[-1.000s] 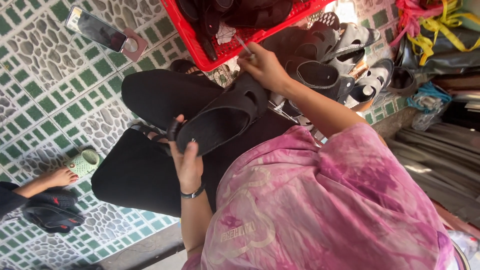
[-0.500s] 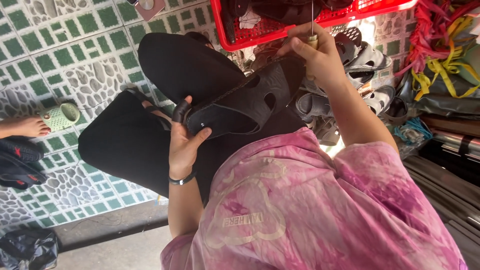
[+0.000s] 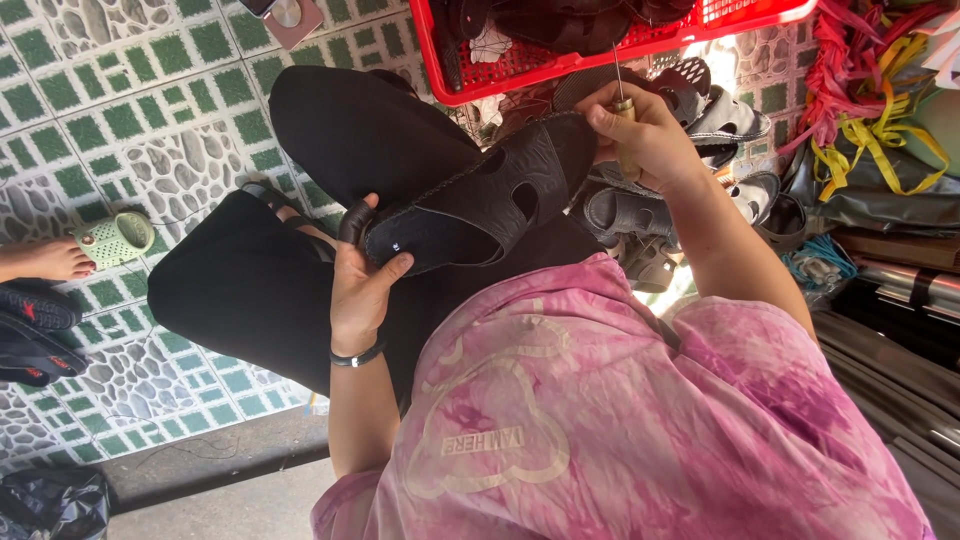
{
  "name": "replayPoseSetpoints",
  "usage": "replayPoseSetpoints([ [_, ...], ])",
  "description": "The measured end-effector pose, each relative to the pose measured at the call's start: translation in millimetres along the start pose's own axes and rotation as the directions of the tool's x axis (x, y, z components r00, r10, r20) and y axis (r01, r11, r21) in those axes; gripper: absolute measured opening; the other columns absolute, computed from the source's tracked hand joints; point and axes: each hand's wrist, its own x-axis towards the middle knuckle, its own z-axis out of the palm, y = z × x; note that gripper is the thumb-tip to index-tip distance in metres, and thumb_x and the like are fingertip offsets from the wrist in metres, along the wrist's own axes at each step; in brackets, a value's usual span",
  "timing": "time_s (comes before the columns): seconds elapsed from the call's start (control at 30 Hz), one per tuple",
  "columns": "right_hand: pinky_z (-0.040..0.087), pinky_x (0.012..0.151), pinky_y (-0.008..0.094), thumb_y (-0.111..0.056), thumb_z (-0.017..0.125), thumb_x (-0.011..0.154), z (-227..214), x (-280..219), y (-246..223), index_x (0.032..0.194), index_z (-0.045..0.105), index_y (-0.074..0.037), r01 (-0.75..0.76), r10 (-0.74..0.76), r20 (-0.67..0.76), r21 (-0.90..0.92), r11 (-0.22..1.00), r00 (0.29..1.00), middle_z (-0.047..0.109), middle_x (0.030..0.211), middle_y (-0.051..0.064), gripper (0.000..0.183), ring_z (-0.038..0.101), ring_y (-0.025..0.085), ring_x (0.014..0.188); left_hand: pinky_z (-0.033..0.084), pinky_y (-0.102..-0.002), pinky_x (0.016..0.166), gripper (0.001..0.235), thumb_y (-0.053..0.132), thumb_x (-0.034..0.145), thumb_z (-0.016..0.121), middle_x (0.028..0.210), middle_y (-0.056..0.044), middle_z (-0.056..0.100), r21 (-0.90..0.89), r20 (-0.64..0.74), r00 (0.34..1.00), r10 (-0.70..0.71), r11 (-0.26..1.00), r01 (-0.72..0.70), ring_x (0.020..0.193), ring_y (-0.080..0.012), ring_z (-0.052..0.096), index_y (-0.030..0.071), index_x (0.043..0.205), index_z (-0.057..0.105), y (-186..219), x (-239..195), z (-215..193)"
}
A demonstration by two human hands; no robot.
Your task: The person sits on the floor and sews a black sandal using a needle and thread. They repeatedly push the needle through the sandal strap and pull the thread to stitch it. The person also briefly handles a plastic bag containing a small item before resuming the sewing task.
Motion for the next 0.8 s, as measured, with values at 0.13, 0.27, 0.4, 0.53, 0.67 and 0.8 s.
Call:
replayPoseSetpoints([
  [0.13, 0.064, 0.066, 0.038, -0.023, 0.068, 0.099, -6, 4, 15, 0.107, 0.062, -0.006, 0.010, -0.015, 0.034, 0.142, 0.990, 0.999, 0.064, 0.075, 0.010, 0.020, 0.068, 0.018, 0.066, 0.048, -0.030, 0.108, 0.079, -0.003, 0.085, 0.074, 0.133, -0.007, 0.054, -0.020, 0.001, 1.000, -0.004, 1.000, 0.004, 0.120, -0.0163, 0.056, 0.008, 0.153, 0.035, -1, -1, 0],
  [0.27, 0.065, 0.071, 0.043, -0.020, 0.066, 0.100, -8, 5, 21, 0.102, 0.060, -0.007, -0.013, 0.003, 0.043, 0.234, 0.972, 0.999, 0.066, 0.077, 0.012, 0.015, 0.072, 0.023, 0.075, 0.048, -0.030, 0.108, 0.079, -0.006, 0.085, 0.073, 0.134, -0.007, 0.053, -0.007, 0.003, 1.000, 0.004, 1.000, -0.004, 0.120, -0.0164, 0.055, 0.009, 0.153, 0.036, -1, -1, 0],
  [0.4, 0.064, 0.070, 0.042, -0.025, 0.068, 0.098, -7, 4, 23, 0.102, 0.060, -0.007, -0.019, 0.006, 0.053, 0.244, 0.970, 0.999, 0.067, 0.081, 0.011, 0.020, 0.071, 0.022, 0.077, 0.049, -0.028, 0.107, 0.079, -0.005, 0.084, 0.074, 0.135, -0.006, 0.052, 0.000, -0.004, 1.000, -0.009, 1.000, 0.009, 0.120, -0.0146, 0.054, 0.008, 0.153, 0.036, -1, 0, -1],
  [0.53, 0.061, 0.061, 0.032, -0.031, 0.063, 0.102, -8, 3, 25, 0.099, 0.054, -0.010, 0.039, -0.040, 0.017, 0.069, 0.997, 0.999, 0.066, 0.081, 0.008, 0.023, 0.067, 0.017, 0.067, 0.049, -0.029, 0.107, 0.079, -0.004, 0.085, 0.074, 0.133, -0.006, 0.054, -0.013, 0.007, 1.000, -0.005, 1.000, 0.005, 0.120, -0.0153, 0.056, 0.008, 0.153, 0.036, -2, -1, -2],
  [0.67, 0.033, 0.031, 0.020, -0.031, 0.059, 0.106, -9, 1, 24, 0.103, 0.057, -0.008, 0.109, -0.118, -0.061, -0.128, 0.986, 0.991, 0.063, 0.067, 0.010, 0.024, 0.062, 0.015, 0.049, 0.047, -0.029, 0.109, 0.079, -0.005, 0.086, 0.073, 0.134, -0.006, 0.053, -0.018, 0.004, 1.000, -0.015, 1.000, 0.015, 0.122, -0.0157, 0.055, 0.009, 0.154, 0.035, -4, -2, -4],
  [0.8, 0.030, 0.038, 0.023, -0.021, 0.062, 0.104, -13, -4, 22, 0.101, 0.060, -0.008, 0.054, -0.054, -0.008, -0.009, 0.998, 0.998, 0.038, 0.044, 0.003, 0.013, 0.046, 0.010, 0.041, 0.048, -0.030, 0.109, 0.080, -0.003, 0.086, 0.073, 0.132, -0.007, 0.054, -0.034, 0.009, 1.000, -0.010, 0.999, 0.011, 0.121, -0.0166, 0.055, 0.008, 0.154, 0.034, -5, -1, -4],
])
